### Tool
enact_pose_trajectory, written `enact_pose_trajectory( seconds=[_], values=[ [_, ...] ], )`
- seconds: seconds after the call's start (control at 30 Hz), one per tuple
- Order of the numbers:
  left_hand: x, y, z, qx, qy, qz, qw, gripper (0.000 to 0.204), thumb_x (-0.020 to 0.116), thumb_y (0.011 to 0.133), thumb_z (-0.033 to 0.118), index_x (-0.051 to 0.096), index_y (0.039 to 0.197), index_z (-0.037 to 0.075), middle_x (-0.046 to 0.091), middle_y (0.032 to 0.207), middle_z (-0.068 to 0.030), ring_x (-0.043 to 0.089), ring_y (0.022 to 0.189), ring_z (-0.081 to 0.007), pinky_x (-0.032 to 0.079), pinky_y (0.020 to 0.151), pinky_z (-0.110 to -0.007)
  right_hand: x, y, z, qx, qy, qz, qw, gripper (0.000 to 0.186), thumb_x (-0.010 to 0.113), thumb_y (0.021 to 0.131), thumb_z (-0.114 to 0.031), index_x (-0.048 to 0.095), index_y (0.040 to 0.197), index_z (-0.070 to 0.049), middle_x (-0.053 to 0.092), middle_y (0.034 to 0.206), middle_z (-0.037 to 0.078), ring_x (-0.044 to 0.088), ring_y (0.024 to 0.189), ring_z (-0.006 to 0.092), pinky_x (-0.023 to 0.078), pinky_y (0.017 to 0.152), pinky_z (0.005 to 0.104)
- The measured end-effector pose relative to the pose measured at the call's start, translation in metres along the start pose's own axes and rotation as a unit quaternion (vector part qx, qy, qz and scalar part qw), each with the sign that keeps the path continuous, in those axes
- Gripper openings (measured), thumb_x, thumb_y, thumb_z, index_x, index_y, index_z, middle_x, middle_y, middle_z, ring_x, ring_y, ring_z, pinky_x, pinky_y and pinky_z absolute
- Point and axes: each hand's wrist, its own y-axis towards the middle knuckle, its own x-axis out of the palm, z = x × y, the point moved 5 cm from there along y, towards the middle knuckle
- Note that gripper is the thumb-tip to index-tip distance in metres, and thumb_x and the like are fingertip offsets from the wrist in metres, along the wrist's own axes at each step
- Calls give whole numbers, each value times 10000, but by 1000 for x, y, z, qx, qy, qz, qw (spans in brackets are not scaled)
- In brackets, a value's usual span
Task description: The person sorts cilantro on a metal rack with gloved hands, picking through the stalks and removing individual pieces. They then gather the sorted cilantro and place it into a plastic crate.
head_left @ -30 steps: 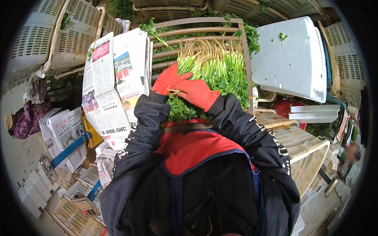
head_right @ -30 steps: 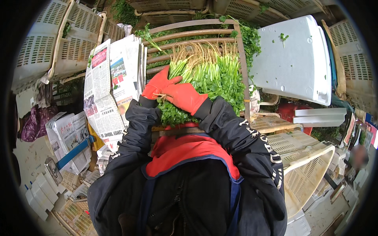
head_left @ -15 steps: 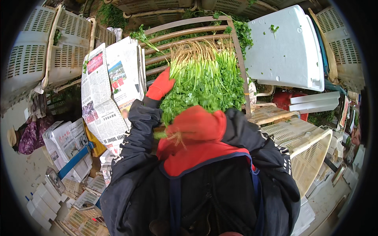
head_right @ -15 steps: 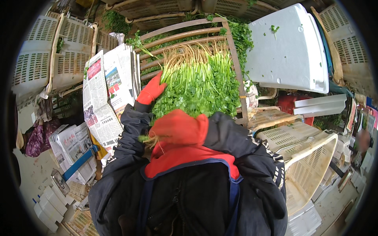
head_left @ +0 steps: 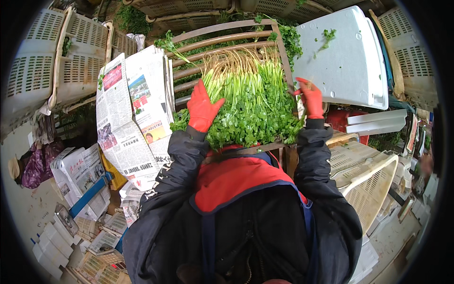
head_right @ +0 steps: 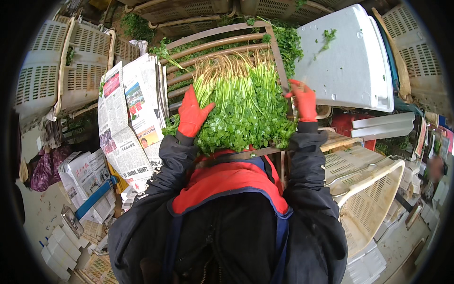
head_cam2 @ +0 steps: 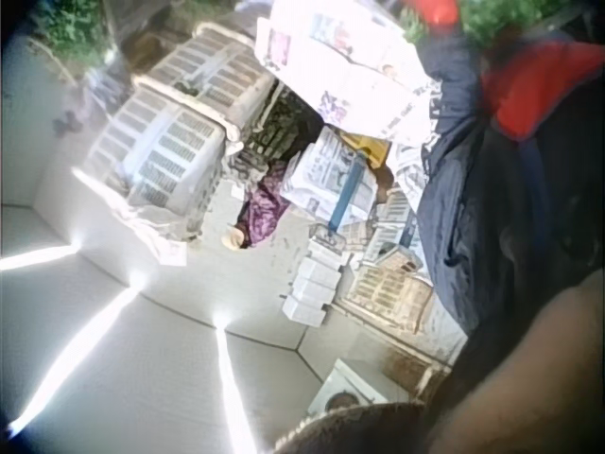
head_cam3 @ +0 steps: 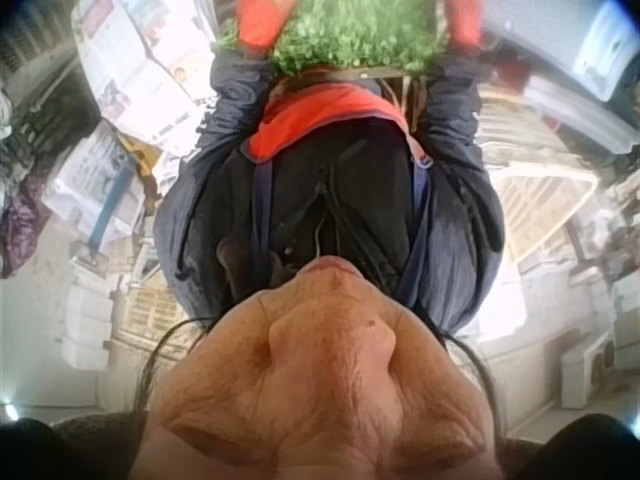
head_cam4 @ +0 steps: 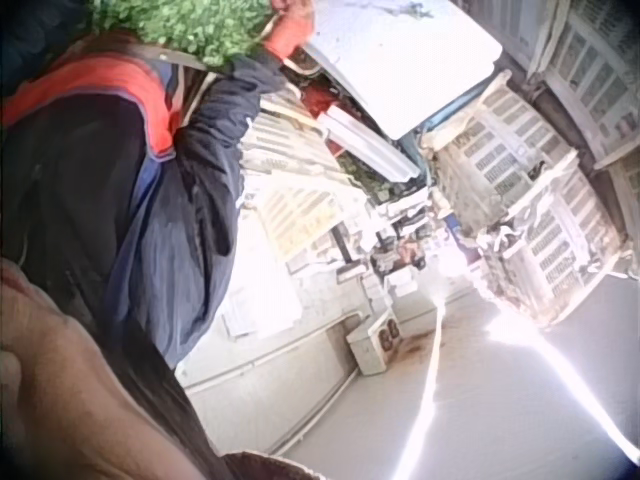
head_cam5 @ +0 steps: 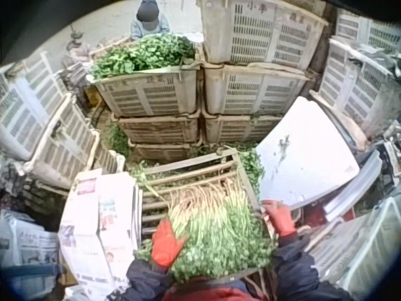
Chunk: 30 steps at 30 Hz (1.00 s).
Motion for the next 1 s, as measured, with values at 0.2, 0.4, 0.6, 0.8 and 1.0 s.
enact_pose_trajectory(
  seconds=[0.2, 0.4, 0.6, 0.8, 1.0],
  values=[
    [0, 17, -45, -150, -236, -67, 958, 527, 658, 773, 226, 521, 1226, -5, 615, 1097, -261, 587, 1020, -415, 467, 872, -417, 38, 13, -22, -11, -35, -23, 999, 289, 525, 887, -184, 647, 1121, -67, 647, 677, 24, 415, 449, 57, 356, 445, 224],
    [5, 8, -50, -189, -172, 1, 967, 578, 677, 766, 242, 502, 1266, 9, 630, 1071, -256, 612, 991, -407, 482, 851, -424, 16, 48, 5, -19, -83, 38, 996, 261, 516, 889, -185, 648, 1069, -49, 667, 688, 46, 527, 475, 115, 426, 476, 272],
    [-13, 10, -22, -146, -90, -67, 983, 745, 686, 794, 305, 362, 1350, -71, 487, 1286, -293, 487, 1173, -413, 395, 983, -438, 35, 81, 32, 43, -273, 17, 961, 522, 629, 772, -473, 678, 862, 39, 680, 751, 176, 667, 725, 326, 510, 695, 418],
    [-51, 17, 89, 48, -215, -3, 975, 406, 605, 844, 169, 561, 1210, -1, 594, 1169, -229, 553, 1083, -399, 429, 962, -422, 34, 63, 37, 22, -35, 57, 998, 322, 650, 794, -285, 658, 848, 33, 675, 719, 130, 638, 593, 204, 491, 556, 340],
    [19, 22, 176, 216, -277, -124, 928, 366, 562, 887, 162, 536, 1218, 7, 581, 1169, -216, 540, 1106, -382, 424, 956, -408, 32, 58, 30, 8, -114, 45, 992, 329, 624, 818, -319, 669, 876, 2, 678, 728, 125, 622, 569, 200, 479, 555, 331]
  ],
)
